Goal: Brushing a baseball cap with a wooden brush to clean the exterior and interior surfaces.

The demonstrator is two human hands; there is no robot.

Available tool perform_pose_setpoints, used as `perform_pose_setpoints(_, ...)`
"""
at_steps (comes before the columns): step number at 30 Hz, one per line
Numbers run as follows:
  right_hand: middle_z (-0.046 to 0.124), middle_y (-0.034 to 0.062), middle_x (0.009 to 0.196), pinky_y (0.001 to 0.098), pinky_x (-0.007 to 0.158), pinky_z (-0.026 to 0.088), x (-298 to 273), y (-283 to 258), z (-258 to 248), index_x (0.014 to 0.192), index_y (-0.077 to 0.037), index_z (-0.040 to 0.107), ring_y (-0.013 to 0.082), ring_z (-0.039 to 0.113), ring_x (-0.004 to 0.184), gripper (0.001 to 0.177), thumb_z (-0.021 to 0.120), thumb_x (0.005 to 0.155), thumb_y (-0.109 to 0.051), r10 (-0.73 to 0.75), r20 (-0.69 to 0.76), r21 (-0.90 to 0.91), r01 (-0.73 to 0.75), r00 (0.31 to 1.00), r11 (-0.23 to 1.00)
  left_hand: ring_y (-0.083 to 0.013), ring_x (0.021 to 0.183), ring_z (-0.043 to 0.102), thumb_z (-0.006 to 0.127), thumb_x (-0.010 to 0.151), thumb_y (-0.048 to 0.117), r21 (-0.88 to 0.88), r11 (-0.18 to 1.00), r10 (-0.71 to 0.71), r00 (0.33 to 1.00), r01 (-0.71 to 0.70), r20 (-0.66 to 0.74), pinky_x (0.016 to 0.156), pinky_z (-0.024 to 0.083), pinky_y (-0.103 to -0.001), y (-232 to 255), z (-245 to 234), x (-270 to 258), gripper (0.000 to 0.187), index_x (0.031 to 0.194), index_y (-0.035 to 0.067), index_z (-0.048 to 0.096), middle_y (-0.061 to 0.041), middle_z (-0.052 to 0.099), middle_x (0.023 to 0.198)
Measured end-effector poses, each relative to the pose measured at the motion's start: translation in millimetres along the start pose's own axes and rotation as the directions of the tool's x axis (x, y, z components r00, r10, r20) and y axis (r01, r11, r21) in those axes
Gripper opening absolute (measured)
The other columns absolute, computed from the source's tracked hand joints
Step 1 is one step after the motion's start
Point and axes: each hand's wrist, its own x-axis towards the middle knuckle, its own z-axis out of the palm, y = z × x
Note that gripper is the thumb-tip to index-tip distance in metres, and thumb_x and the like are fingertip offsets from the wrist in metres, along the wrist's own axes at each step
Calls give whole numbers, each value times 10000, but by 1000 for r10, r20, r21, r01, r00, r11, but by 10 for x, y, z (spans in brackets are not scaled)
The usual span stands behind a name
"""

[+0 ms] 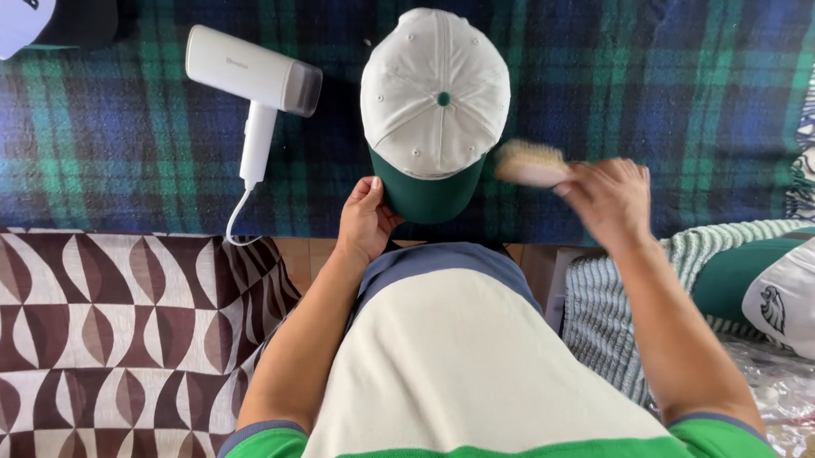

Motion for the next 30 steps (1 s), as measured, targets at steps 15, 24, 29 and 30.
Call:
perform_pose_setpoints(15, 507, 26, 745, 441, 645, 449, 107, -484, 62, 877, -225, 698, 304, 562, 684, 213, 733, 978, -408, -33, 9, -155, 34, 999, 987, -281, 655, 749, 581, 1044, 256, 50, 998, 26, 1000, -25, -15, 563, 656, -402, -80, -3, 32, 139, 1006, 129, 621, -111, 696, 770)
perform_pose_setpoints(24, 561, 9, 850, 395, 691, 454, 463, -539, 346, 969, -278, 733, 272, 582, 745, 186, 788, 925, -449, -97, -43, 13, 98, 994, 995, -281, 698, 758, 569, 1050, 254, 68, 997, -25, 998, 20, 59, 591, 664, -416, 4, -88, 57, 134, 1015, 133, 615, -96, 691, 802)
perform_pose_setpoints(29, 636, 74, 915, 454, 748, 483, -194, 47, 359, 1037, -177, 742, 339, 637, 816, 187, 819, 938, -317, 68, -70, 35, -66, 995, 997, -298, 674, 754, 570, 1048, 251, 61, 998, -8, 1000, 7, 13, 588, 661, -429, -21, -66, 32, 136, 1008, 131, 618, -103, 693, 784)
perform_pose_setpoints(30, 670, 84, 942, 463, 769, 487, -236, 38, 381, 974, -145, 730, 343, 651, 842, 165, 820, 932, -276, 76, -90, 53, -71, 993, 996, -297, 659, 751, 555, 1054, 248, 60, 998, -3, 1000, 3, 8, 574, 660, -426, -20, -49, 49, 140, 1011, 129, 614, -105, 689, 776)
